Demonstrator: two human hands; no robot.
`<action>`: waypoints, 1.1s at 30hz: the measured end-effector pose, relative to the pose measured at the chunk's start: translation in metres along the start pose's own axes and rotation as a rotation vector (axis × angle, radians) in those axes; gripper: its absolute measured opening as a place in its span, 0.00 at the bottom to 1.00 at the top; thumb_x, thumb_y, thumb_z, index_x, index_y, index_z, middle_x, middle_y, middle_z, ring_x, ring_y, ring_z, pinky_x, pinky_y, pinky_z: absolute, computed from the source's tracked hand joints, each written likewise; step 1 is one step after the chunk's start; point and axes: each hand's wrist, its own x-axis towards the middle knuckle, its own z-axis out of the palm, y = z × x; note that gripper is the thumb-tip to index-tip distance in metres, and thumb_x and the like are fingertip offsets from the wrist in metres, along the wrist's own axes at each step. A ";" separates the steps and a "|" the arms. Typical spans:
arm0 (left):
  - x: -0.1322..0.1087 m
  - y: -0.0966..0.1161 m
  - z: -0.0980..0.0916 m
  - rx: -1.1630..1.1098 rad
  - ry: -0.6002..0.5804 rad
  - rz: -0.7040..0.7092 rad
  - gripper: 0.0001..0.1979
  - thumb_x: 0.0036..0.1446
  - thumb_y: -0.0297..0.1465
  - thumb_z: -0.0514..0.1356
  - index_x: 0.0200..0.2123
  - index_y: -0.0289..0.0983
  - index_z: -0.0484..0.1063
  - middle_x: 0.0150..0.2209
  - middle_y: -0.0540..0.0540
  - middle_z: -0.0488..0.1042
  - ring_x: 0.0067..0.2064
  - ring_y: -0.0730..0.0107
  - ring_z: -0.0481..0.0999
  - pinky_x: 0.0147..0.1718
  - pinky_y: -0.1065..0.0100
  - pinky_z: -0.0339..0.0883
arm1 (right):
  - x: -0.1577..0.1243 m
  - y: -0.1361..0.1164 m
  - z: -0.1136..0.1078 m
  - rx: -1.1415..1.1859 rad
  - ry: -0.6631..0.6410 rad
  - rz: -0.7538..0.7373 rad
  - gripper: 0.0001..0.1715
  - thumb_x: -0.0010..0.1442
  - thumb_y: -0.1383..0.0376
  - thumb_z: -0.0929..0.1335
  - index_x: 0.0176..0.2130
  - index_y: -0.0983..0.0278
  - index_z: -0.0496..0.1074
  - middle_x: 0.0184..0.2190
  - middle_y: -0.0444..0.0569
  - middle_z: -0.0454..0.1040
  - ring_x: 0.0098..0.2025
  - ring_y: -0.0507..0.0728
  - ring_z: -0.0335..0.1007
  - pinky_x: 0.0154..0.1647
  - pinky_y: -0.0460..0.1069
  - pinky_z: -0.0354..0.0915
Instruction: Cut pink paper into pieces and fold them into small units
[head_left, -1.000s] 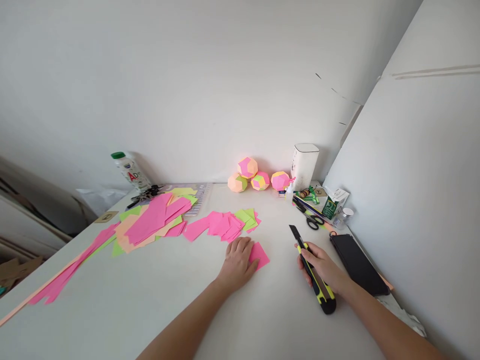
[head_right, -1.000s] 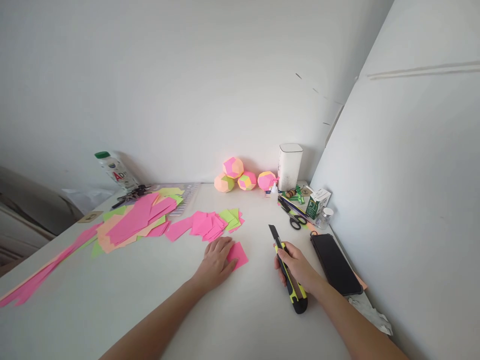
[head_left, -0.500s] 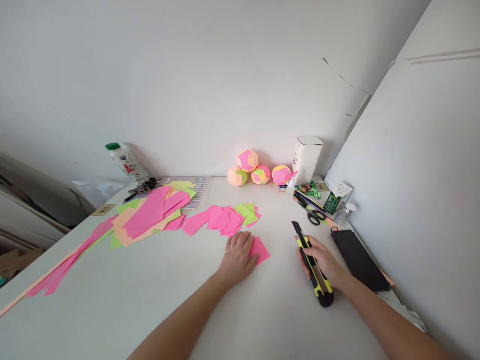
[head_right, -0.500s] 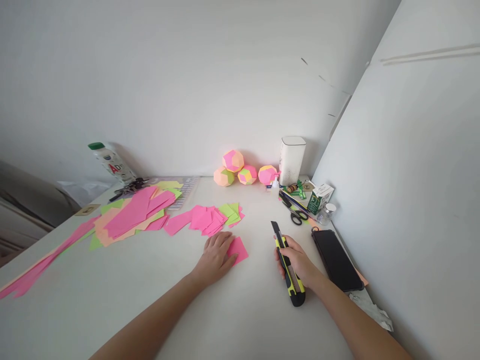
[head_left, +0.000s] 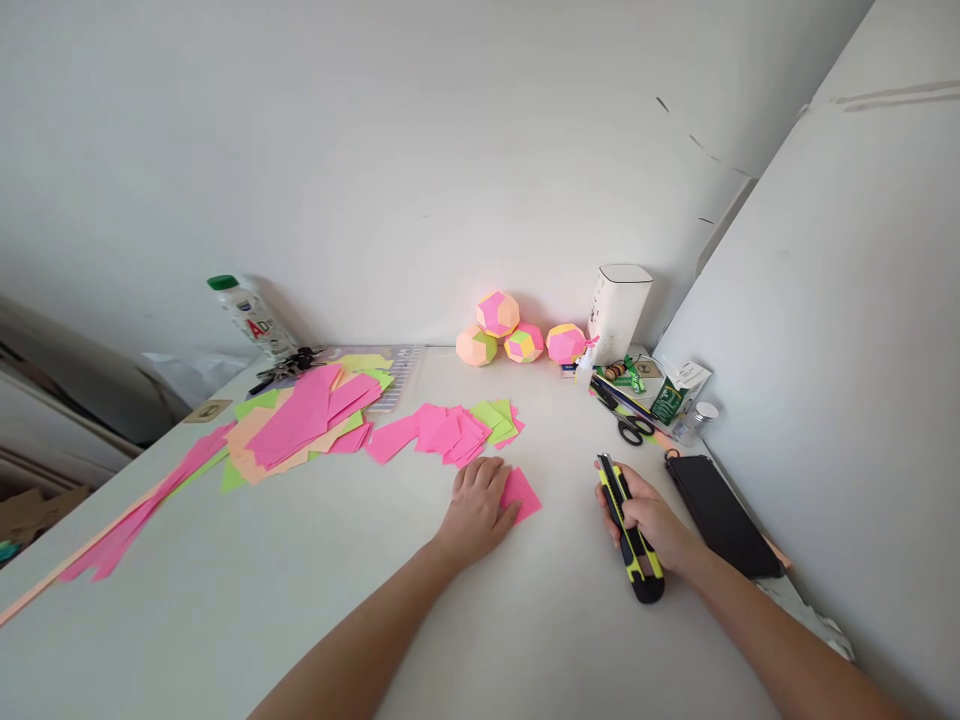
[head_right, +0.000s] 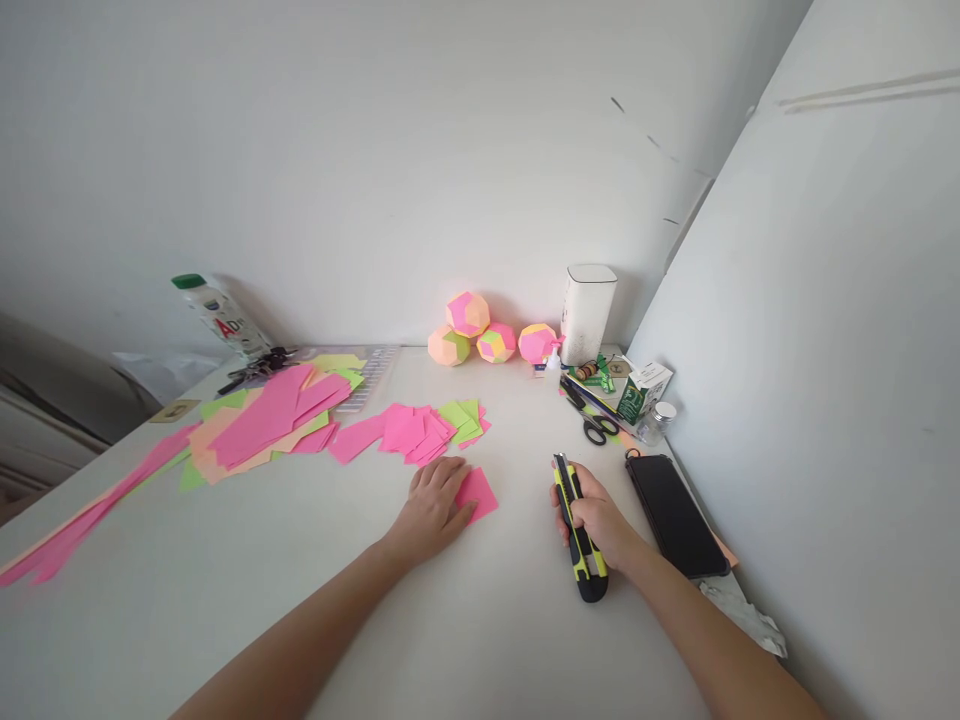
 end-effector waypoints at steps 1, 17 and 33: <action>0.000 0.000 0.000 -0.002 0.004 0.000 0.19 0.59 0.35 0.52 0.53 0.36 0.64 0.52 0.37 0.65 0.55 0.49 0.61 0.54 0.48 0.57 | -0.001 0.000 0.000 -0.018 -0.005 -0.010 0.36 0.35 0.72 0.60 0.47 0.57 0.60 0.32 0.42 0.68 0.20 0.50 0.61 0.20 0.46 0.61; 0.001 0.000 0.002 -0.032 0.020 -0.004 0.19 0.58 0.35 0.53 0.52 0.37 0.64 0.52 0.39 0.65 0.54 0.50 0.60 0.54 0.48 0.56 | -0.005 0.004 0.006 -0.189 0.017 -0.063 0.40 0.42 0.72 0.61 0.56 0.58 0.57 0.40 0.46 0.68 0.27 0.52 0.63 0.25 0.47 0.64; 0.005 0.004 -0.001 -0.043 0.020 -0.056 0.20 0.56 0.36 0.56 0.49 0.33 0.67 0.51 0.37 0.65 0.54 0.49 0.60 0.54 0.50 0.54 | -0.003 0.008 0.008 -0.210 0.163 -0.078 0.46 0.35 0.72 0.59 0.57 0.57 0.57 0.37 0.44 0.68 0.24 0.52 0.61 0.21 0.46 0.61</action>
